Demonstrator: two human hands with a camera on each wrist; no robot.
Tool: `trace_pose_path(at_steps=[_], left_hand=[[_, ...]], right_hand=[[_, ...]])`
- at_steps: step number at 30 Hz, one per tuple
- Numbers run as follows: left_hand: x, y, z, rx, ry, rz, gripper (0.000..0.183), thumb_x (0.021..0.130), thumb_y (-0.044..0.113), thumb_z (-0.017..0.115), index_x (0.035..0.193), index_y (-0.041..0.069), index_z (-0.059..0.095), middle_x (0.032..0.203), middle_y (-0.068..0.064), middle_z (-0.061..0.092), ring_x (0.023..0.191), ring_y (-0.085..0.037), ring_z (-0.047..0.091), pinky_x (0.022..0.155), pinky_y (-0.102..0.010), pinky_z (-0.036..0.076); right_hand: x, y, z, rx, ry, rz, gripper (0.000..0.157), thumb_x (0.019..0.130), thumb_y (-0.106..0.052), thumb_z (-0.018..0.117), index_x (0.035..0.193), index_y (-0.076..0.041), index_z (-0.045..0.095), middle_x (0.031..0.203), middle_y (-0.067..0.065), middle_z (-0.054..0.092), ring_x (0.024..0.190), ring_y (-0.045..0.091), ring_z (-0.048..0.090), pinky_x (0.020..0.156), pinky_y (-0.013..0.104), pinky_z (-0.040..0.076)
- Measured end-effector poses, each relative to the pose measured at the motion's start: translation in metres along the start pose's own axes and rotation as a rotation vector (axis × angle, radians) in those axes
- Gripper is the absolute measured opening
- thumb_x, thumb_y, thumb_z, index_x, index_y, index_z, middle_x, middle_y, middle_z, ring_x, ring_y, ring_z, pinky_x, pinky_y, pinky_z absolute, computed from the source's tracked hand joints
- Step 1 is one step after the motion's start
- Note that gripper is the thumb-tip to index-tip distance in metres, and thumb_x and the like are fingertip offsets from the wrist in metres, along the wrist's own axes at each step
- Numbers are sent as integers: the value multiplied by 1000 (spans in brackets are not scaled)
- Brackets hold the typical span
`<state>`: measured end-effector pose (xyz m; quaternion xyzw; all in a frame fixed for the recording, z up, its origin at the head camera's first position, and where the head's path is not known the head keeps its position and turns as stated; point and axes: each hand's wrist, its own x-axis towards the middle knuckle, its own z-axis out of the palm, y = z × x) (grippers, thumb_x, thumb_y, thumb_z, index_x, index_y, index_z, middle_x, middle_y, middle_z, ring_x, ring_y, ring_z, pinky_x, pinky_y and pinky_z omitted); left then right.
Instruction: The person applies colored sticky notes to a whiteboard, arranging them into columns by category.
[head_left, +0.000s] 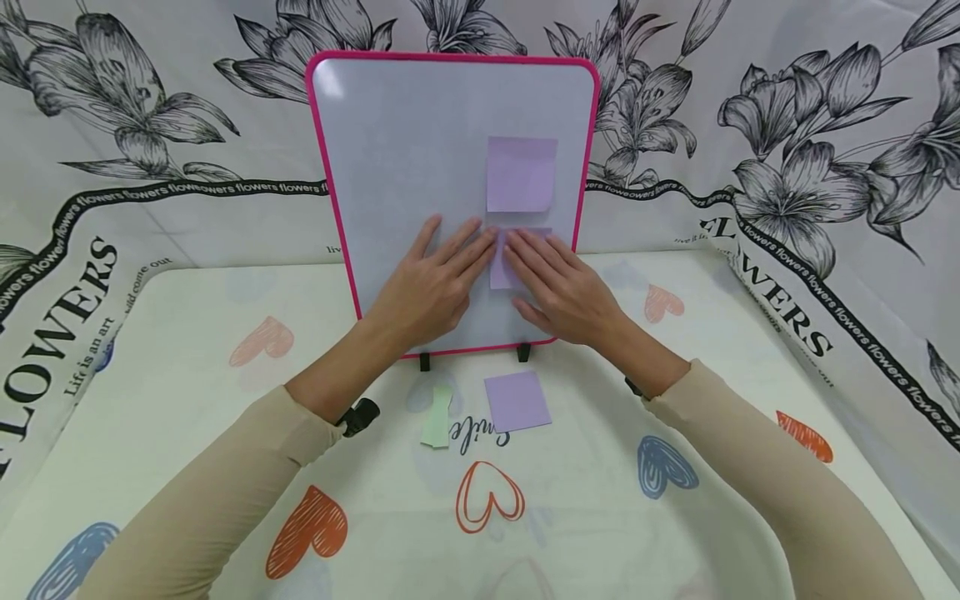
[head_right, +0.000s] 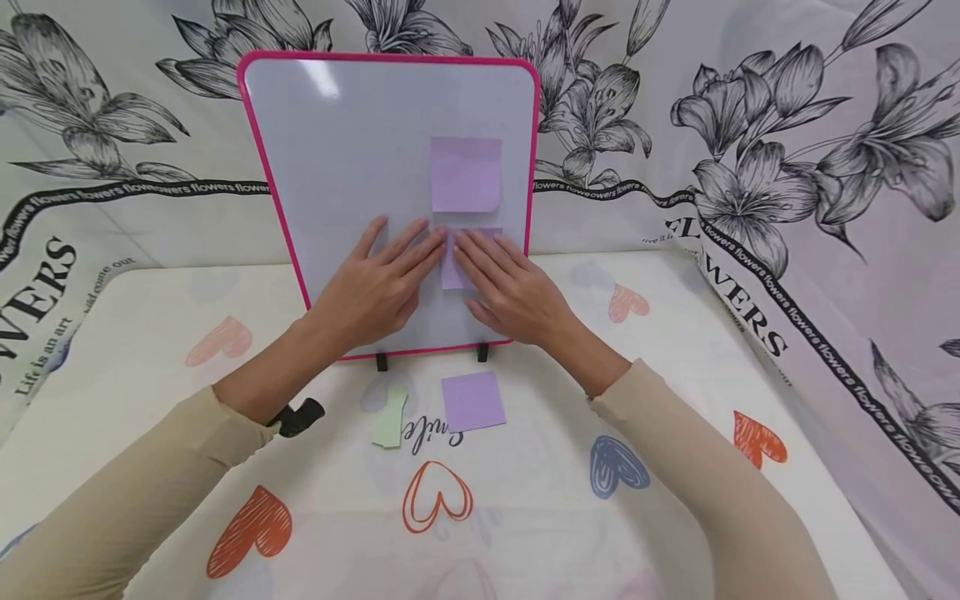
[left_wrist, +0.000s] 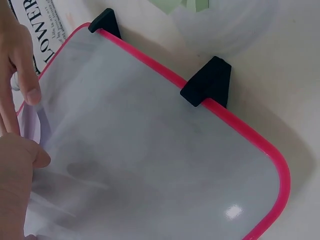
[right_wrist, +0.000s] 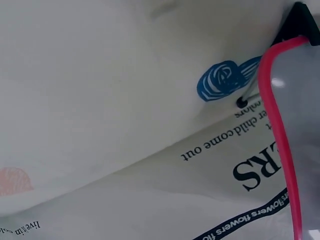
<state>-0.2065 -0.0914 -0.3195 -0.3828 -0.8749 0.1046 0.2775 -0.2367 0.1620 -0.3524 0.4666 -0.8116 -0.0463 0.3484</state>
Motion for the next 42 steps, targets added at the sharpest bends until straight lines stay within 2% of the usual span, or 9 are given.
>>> trace_pose_path(at_steps=[5, 14, 20, 28, 36, 42], left_hand=[[-1, 0, 0, 0, -1, 0, 61, 96, 22, 56, 152, 7, 39, 161, -6, 31, 150, -25, 24, 119, -56, 12], [0, 1, 0, 22, -9, 1, 63, 95, 22, 57, 153, 8, 37, 161, -5, 31, 151, -24, 21, 119, -57, 11], [-1, 1, 2, 20, -16, -5, 63, 95, 22, 57, 153, 8, 37, 161, -5, 30, 151, -24, 18, 119, -57, 10], [0, 2, 2, 26, -11, -9, 63, 95, 22, 55, 154, 8, 37, 162, -5, 30, 151, -24, 18, 119, -57, 11], [-1, 2, 2, 22, -19, -18, 62, 96, 23, 55, 153, 7, 37, 161, -5, 30, 152, -24, 18, 119, -57, 10], [-3, 2, 2, 13, -15, -21, 62, 96, 22, 55, 153, 7, 38, 161, -6, 31, 151, -24, 19, 119, -57, 10]], right_hand=[[7, 1, -1, -5, -35, 7, 66, 99, -33, 53, 152, 2, 34, 159, 17, 32, 150, 28, 22, 121, 43, 20], [5, 4, 0, -19, -52, 4, 61, 103, -33, 43, 152, 3, 34, 158, 18, 33, 149, 29, 24, 121, 42, 19], [-6, 10, 0, 5, -53, 20, 61, 101, -31, 46, 151, 4, 36, 157, 19, 34, 149, 30, 26, 120, 43, 20], [-25, 22, -4, 26, -45, 44, 58, 103, -30, 39, 150, 5, 38, 157, 20, 34, 149, 30, 25, 120, 44, 22], [-29, 22, -6, 47, -33, 71, 62, 98, -27, 53, 149, 5, 39, 157, 19, 34, 149, 29, 26, 119, 44, 23], [-29, 19, -4, 46, -50, 88, 64, 97, -27, 54, 150, 5, 37, 158, 19, 32, 150, 29, 23, 120, 44, 22]])
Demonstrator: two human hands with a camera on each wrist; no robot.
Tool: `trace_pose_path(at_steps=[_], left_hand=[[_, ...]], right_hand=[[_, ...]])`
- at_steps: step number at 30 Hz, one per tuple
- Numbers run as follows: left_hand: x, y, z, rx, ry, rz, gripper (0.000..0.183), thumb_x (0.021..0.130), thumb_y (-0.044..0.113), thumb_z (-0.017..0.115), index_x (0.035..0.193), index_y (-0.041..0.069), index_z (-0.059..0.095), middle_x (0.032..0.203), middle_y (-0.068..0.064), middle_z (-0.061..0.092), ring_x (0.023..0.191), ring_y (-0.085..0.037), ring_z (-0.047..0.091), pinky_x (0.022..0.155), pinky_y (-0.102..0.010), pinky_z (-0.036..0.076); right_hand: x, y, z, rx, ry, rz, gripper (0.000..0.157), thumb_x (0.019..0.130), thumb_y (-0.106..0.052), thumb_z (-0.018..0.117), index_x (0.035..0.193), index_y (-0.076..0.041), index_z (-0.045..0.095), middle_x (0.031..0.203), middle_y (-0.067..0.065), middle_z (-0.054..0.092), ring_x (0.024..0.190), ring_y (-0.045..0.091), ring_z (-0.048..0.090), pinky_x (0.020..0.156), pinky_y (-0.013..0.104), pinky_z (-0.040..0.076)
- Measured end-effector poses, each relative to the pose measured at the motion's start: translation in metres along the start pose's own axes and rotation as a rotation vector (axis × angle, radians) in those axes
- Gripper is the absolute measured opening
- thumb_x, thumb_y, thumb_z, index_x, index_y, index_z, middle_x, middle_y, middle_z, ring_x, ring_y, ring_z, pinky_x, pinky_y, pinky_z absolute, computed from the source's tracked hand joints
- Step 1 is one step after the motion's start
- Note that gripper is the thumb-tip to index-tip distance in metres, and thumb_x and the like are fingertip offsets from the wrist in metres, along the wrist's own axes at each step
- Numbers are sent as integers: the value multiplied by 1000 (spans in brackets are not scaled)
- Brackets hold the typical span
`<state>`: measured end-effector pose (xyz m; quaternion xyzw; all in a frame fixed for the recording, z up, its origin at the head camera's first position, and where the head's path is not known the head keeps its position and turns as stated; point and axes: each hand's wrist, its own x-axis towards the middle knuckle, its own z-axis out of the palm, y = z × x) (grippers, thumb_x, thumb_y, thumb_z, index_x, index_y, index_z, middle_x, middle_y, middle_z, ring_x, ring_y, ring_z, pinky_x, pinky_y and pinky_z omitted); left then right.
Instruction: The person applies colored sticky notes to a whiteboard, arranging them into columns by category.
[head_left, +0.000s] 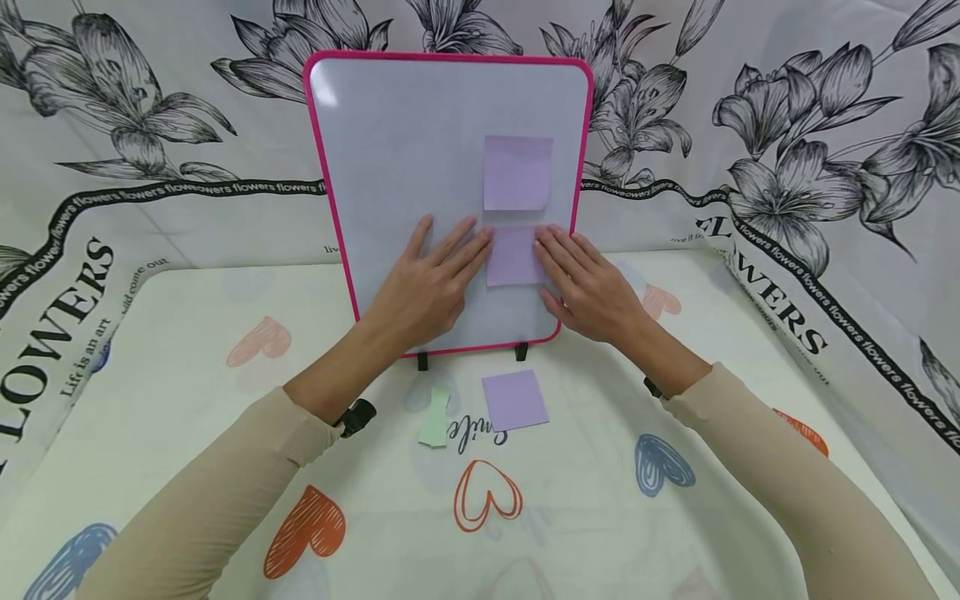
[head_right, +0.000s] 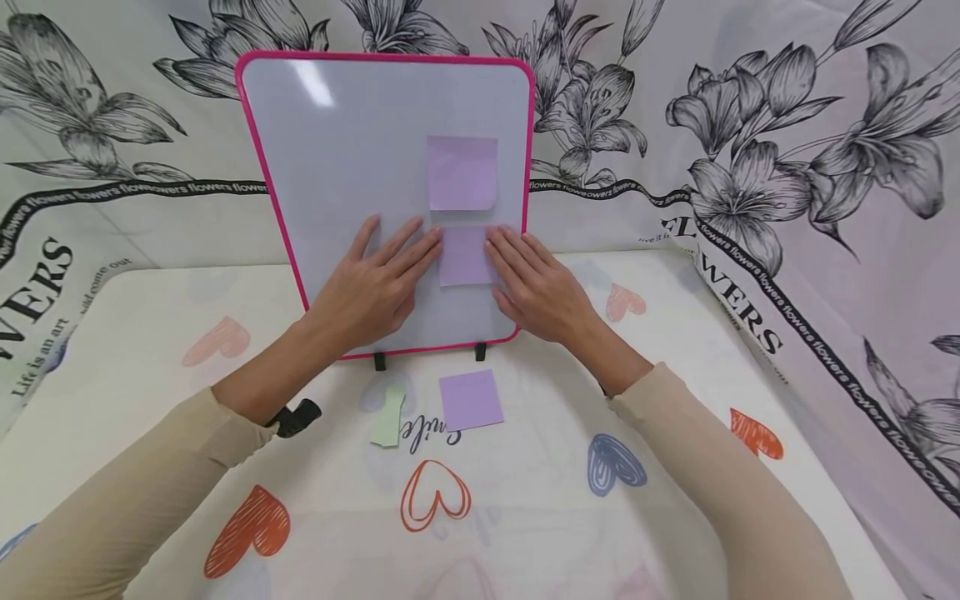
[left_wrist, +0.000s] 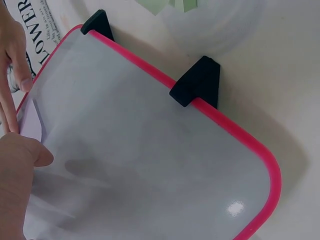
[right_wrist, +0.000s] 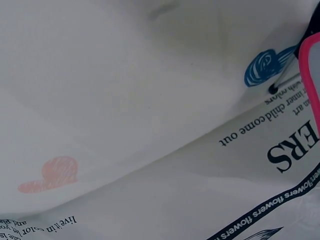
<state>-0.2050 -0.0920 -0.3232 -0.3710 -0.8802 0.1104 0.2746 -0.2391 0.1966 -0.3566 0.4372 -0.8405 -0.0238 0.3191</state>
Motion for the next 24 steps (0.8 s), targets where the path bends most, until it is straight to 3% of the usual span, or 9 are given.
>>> trace_pose_path(at_steps=[7, 11, 17, 24], left_hand=[[-1, 1, -2, -14, -4, -5, 63, 95, 23, 56, 153, 7, 38, 161, -6, 32, 151, -24, 19, 120, -56, 9], [-2, 3, -4, -15, 3, 0, 62, 95, 24, 57, 152, 6, 41, 160, -7, 33, 151, -24, 21, 120, -56, 10], [-10, 6, -7, -20, -14, 23, 62, 94, 25, 59, 150, 5, 43, 158, -8, 37, 150, -25, 24, 119, -57, 14], [-32, 10, -11, -108, -37, 85, 59, 94, 26, 61, 147, 3, 48, 155, -9, 42, 148, -25, 29, 119, -54, 18]], right_hand=[[1, -9, -3, 51, 1, 52, 67, 95, -26, 58, 150, 5, 37, 159, 19, 31, 150, 29, 23, 120, 45, 21], [0, -20, -5, 104, 12, 86, 64, 96, -28, 53, 149, 5, 39, 158, 19, 33, 149, 29, 24, 120, 45, 21], [-3, -49, -7, 151, 5, 41, 61, 101, -35, 44, 147, 6, 43, 156, 20, 36, 148, 30, 27, 119, 47, 24], [-2, -94, -8, 261, -1, -23, 60, 91, -28, 66, 139, 6, 53, 145, 21, 51, 137, 33, 46, 113, 48, 35]])
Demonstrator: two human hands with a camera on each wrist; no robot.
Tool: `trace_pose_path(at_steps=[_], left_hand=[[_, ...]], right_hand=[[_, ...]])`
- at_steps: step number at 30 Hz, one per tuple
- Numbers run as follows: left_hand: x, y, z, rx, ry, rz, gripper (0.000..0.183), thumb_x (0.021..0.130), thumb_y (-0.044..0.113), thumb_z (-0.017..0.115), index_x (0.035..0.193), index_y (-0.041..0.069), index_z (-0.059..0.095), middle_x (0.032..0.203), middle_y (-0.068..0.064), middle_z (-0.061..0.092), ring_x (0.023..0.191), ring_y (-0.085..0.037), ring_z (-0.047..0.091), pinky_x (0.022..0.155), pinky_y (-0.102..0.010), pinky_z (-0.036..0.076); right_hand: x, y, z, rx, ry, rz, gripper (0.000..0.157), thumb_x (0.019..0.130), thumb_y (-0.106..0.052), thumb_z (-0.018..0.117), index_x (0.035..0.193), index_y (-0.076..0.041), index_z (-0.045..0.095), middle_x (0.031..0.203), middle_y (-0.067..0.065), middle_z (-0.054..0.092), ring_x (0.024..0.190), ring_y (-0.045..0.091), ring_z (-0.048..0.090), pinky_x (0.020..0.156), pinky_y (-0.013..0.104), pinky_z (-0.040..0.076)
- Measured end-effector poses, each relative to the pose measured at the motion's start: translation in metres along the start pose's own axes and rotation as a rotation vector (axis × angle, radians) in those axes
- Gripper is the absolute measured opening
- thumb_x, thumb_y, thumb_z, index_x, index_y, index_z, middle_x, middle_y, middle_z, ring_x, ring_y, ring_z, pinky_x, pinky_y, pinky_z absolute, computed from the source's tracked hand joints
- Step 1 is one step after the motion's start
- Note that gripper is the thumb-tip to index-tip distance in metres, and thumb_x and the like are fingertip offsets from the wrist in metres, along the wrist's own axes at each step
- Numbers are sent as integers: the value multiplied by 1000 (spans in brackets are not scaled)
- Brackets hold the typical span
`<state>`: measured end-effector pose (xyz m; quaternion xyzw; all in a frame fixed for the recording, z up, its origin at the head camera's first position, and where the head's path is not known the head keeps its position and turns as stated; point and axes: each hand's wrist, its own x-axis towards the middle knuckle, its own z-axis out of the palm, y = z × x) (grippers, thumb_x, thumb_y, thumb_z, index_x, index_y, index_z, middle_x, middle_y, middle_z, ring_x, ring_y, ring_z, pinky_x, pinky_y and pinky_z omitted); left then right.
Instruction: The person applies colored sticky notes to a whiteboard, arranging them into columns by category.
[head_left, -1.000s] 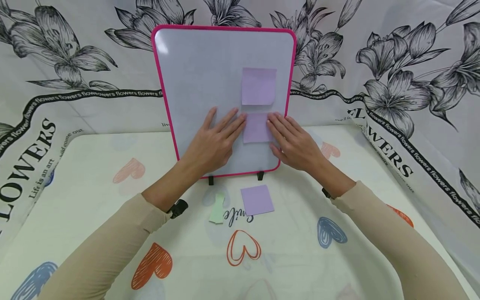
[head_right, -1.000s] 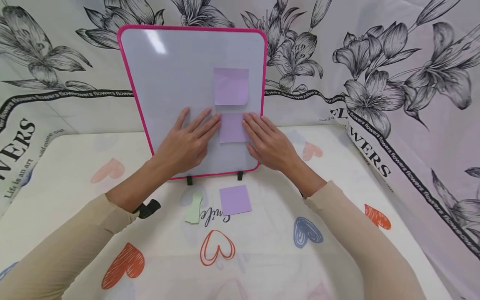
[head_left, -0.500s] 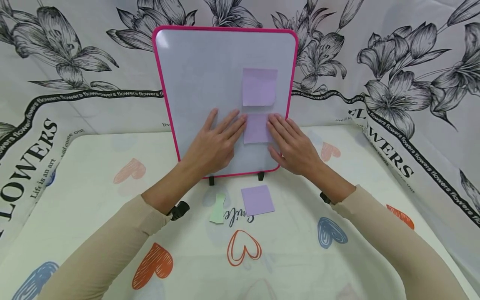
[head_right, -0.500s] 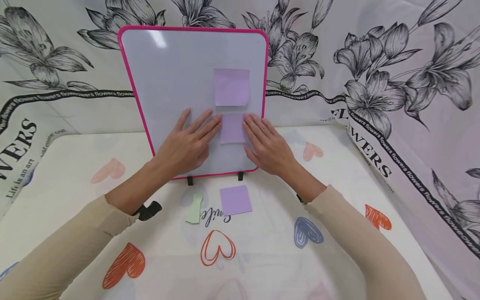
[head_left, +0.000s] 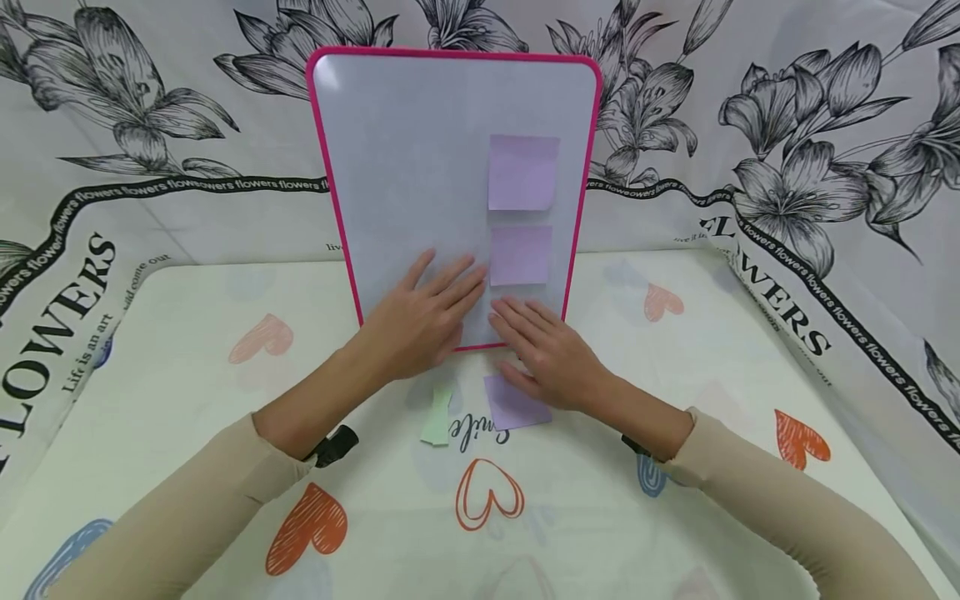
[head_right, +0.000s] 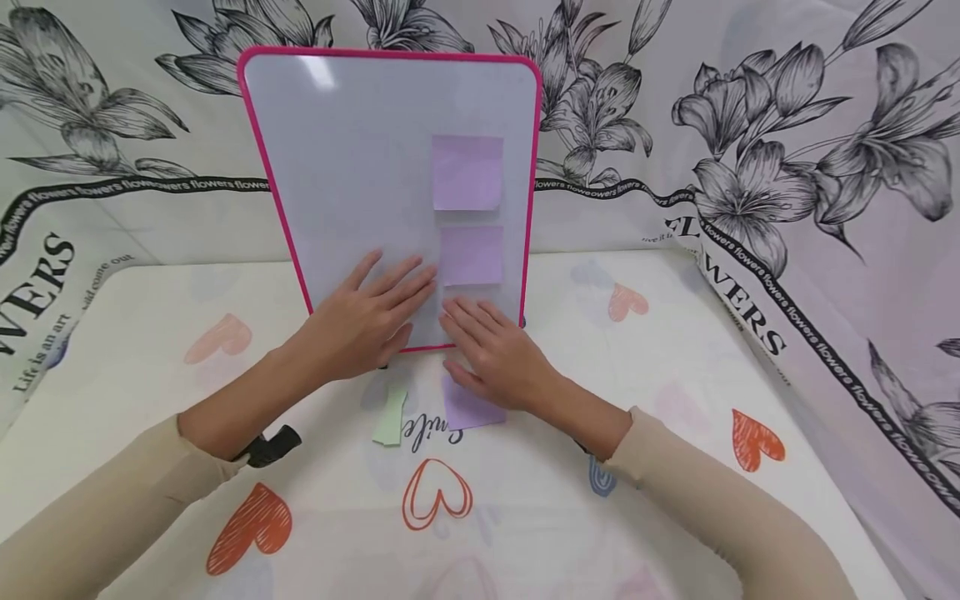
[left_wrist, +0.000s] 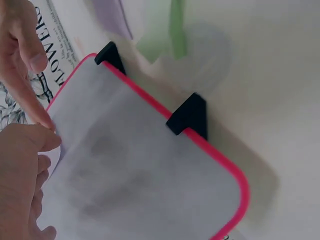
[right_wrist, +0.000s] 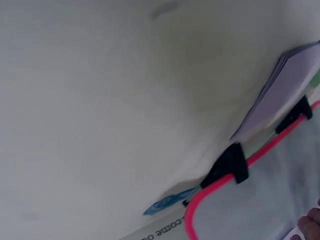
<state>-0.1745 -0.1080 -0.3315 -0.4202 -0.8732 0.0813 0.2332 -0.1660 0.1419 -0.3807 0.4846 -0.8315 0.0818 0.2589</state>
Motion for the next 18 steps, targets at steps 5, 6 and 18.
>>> trace_pose_path(at_steps=[5, 6, 18], left_hand=[[-22, 7, 2, -65, -59, 58, 59, 92, 26, 64, 145, 4, 51, 154, -9, 44, 147, -26, 32, 118, -54, 20], [-27, 8, 3, -76, -71, 66, 59, 92, 26, 64, 145, 4, 51, 153, -9, 44, 147, -26, 32, 118, -54, 20], [-71, 15, 17, -181, -128, 78, 59, 90, 26, 67, 143, 5, 53, 152, -9, 47, 143, -28, 38, 116, -54, 27]], right_hand=[[3, -29, 1, 156, -23, 63, 53, 90, -26, 71, 131, 5, 61, 136, 19, 60, 130, 30, 54, 109, 46, 41], [3, -34, 1, 190, -39, 89, 53, 90, -27, 71, 131, 4, 61, 135, 18, 60, 130, 29, 55, 109, 44, 41], [2, -70, 0, 383, -257, 278, 56, 93, -35, 69, 138, -4, 58, 144, 9, 54, 133, 21, 51, 105, 36, 45]])
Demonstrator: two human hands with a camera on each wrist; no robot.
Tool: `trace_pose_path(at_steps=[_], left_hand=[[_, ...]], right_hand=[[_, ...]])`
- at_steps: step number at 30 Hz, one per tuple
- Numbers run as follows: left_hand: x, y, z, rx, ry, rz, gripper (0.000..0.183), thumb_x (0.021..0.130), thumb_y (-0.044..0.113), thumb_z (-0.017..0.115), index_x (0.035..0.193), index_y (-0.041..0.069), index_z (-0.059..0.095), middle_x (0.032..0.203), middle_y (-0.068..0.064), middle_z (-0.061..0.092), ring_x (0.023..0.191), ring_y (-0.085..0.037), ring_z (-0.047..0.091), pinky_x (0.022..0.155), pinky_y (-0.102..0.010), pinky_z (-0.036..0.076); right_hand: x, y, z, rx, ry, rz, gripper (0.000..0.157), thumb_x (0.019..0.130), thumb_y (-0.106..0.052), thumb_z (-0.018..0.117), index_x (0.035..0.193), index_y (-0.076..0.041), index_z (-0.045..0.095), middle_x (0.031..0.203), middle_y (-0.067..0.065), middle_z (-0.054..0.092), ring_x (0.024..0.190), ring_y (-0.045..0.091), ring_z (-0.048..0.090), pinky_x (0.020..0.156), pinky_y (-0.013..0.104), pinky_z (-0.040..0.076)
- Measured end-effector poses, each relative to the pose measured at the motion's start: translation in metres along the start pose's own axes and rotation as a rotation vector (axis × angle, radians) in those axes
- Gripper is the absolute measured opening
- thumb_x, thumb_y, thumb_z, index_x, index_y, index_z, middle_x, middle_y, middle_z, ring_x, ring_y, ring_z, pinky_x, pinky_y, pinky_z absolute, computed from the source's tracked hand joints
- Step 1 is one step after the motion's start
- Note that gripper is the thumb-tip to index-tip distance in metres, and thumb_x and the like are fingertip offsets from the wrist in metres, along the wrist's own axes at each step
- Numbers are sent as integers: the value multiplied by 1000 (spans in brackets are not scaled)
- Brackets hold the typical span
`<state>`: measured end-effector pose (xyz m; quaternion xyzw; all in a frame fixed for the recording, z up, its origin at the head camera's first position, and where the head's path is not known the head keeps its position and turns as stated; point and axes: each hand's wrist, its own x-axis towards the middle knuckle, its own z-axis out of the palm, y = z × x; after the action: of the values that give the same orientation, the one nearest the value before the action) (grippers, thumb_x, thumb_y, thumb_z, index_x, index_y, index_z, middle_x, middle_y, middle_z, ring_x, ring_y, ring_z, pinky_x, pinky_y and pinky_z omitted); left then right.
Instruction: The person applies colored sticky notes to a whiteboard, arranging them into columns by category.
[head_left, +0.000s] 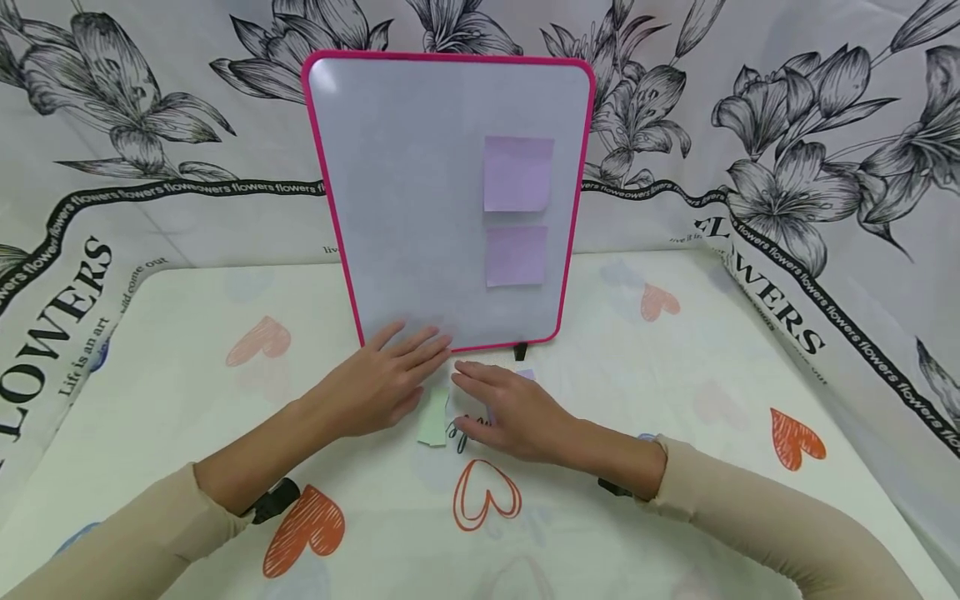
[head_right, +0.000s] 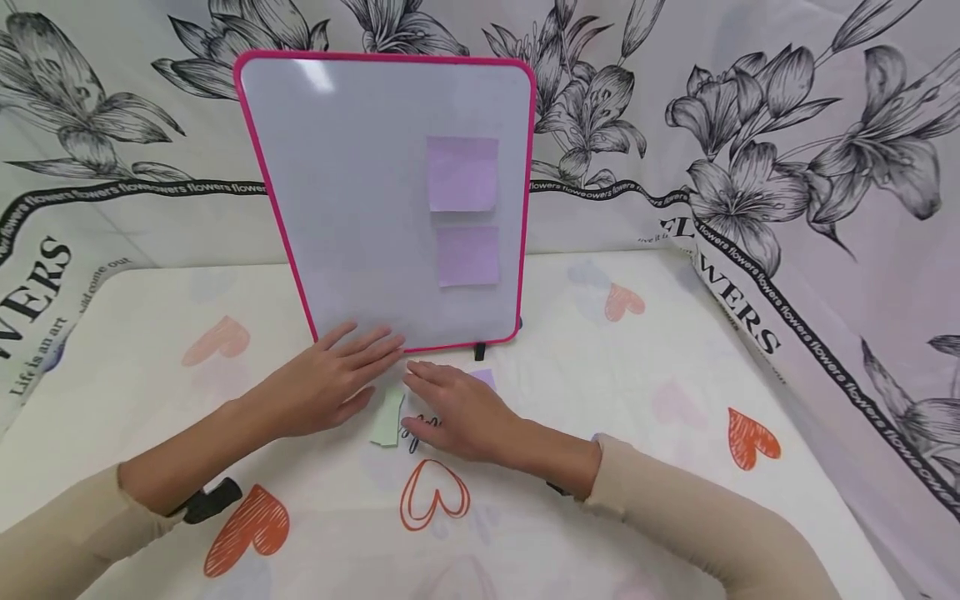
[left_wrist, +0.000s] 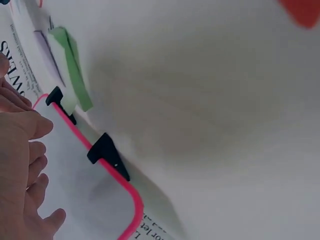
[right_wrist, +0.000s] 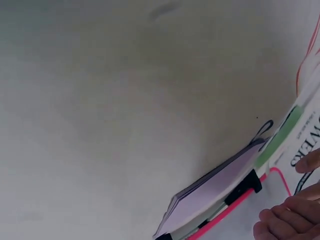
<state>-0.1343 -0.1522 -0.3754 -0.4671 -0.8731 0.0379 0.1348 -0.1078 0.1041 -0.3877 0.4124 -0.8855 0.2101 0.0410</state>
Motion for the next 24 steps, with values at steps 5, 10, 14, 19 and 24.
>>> trace_pose_path(at_steps=[5, 10, 14, 19, 24], left_hand=[[-11, 2, 4, -48, 2, 22, 54, 89, 23, 68, 138, 3, 59, 146, -10, 53, 139, -28, 44, 113, -54, 31], [-17, 1, 7, -83, 2, 68, 41, 88, 20, 68, 126, 5, 68, 137, -8, 62, 135, -29, 49, 111, -55, 34], [-21, 1, 9, -106, 0, 96, 38, 86, 19, 69, 122, 7, 71, 134, -7, 64, 133, -29, 52, 109, -55, 35], [-22, 2, 13, -117, -7, 114, 40, 87, 19, 69, 125, 7, 69, 135, -6, 63, 131, -29, 53, 107, -53, 38], [-21, 1, 15, -121, -11, 118, 39, 87, 19, 69, 125, 7, 69, 134, -7, 63, 131, -29, 53, 106, -53, 38]], right_hand=[[0, -5, 3, 69, -93, 52, 55, 95, -37, 66, 139, -5, 57, 147, 7, 53, 135, 19, 49, 106, 36, 44], [0, -6, 9, 111, -159, 76, 50, 96, -34, 65, 137, -7, 59, 147, 6, 53, 137, 17, 47, 108, 34, 43], [1, -8, 12, 91, -146, 28, 47, 95, -30, 67, 134, -5, 62, 144, 8, 55, 135, 19, 49, 107, 34, 43], [3, -9, 15, 37, -121, -45, 42, 94, -28, 68, 129, -5, 64, 139, 9, 59, 132, 20, 53, 106, 32, 44], [5, -11, 18, 5, -125, -69, 40, 94, -28, 68, 127, -5, 65, 137, 9, 60, 131, 19, 54, 106, 31, 44]])
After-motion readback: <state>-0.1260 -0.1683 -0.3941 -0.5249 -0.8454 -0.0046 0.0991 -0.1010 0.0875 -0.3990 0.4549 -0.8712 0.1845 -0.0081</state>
